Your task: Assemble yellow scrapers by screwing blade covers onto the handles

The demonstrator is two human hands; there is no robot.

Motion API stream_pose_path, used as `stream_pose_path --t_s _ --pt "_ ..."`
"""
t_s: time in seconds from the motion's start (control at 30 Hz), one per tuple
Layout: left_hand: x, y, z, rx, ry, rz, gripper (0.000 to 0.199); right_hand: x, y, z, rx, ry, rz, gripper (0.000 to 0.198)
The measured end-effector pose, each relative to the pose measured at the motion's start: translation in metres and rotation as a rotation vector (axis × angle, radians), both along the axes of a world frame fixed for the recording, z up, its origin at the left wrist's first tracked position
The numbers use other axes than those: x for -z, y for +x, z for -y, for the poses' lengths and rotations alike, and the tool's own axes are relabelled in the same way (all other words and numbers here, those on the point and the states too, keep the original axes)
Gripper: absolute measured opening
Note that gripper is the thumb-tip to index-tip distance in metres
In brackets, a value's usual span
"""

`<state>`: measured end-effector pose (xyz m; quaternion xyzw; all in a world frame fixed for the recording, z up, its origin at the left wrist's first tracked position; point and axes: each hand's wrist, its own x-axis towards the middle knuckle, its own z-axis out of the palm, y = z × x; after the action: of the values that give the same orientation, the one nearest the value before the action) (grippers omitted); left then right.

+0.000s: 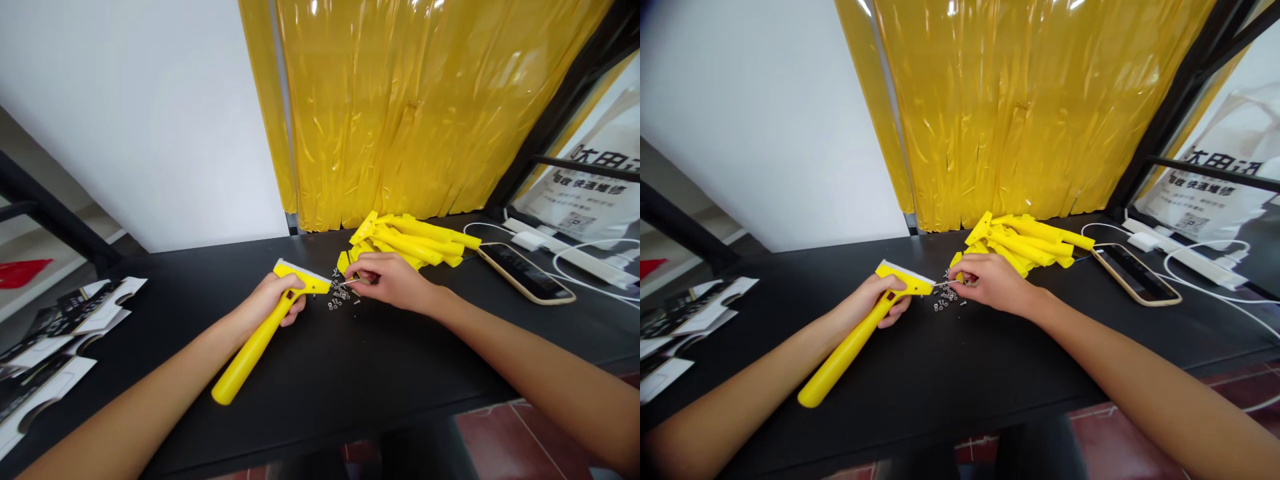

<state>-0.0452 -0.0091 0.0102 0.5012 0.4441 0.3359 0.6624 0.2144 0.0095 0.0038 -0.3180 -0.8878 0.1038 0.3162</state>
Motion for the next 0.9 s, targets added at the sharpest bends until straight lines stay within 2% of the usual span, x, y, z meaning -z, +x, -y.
stream_pose_path --t_s 0.17,0.3,0.37,0.4,0.47,0.5,0.53,0.6,0.7,0.77,0.9 --pt "-0.009 0.013 0.015 -0.053 -0.008 0.001 0.02 -0.006 -0.004 0.01 -0.037 0.035 -0.141 0.01" --pt "-0.029 0.011 0.023 -0.103 0.094 -0.06 0.037 -0.008 -0.006 0.01 0.042 -0.105 -0.353 0.01" --pt "-0.037 0.004 0.026 -0.075 0.273 -0.16 0.043 -0.011 -0.005 0.009 0.092 -0.197 -0.47 0.013" --pt "-0.039 0.0 0.027 -0.114 0.424 -0.274 0.041 -0.012 -0.005 0.009 0.112 -0.232 -0.523 0.015" --pt "-0.038 -0.008 0.028 -0.29 0.84 -0.563 0.023 -0.014 -0.004 0.009 0.138 -0.268 -0.598 0.016" --pt "-0.035 -0.012 0.027 -0.312 1.027 -0.693 0.016 -0.015 -0.004 0.01 0.141 -0.272 -0.617 0.017" --pt "-0.031 -0.015 0.026 -0.291 1.188 -0.803 0.018 -0.016 -0.004 0.011 0.137 -0.267 -0.624 0.017" --pt "-0.022 -0.018 0.024 -0.168 1.414 -0.983 0.02 -0.016 -0.005 0.014 0.113 -0.236 -0.592 0.017" --pt "-0.014 -0.016 0.023 0.025 1.661 -1.111 0.023 -0.015 -0.008 0.018 0.025 -0.117 -0.445 0.013" --pt "-0.014 -0.013 0.024 0.1 1.768 -1.139 0.023 -0.014 -0.01 0.021 -0.043 -0.036 -0.336 0.011" --pt "-0.02 -0.006 0.03 0.152 1.812 -1.192 0.023 -0.01 -0.014 0.024 -0.097 0.04 -0.224 0.014"
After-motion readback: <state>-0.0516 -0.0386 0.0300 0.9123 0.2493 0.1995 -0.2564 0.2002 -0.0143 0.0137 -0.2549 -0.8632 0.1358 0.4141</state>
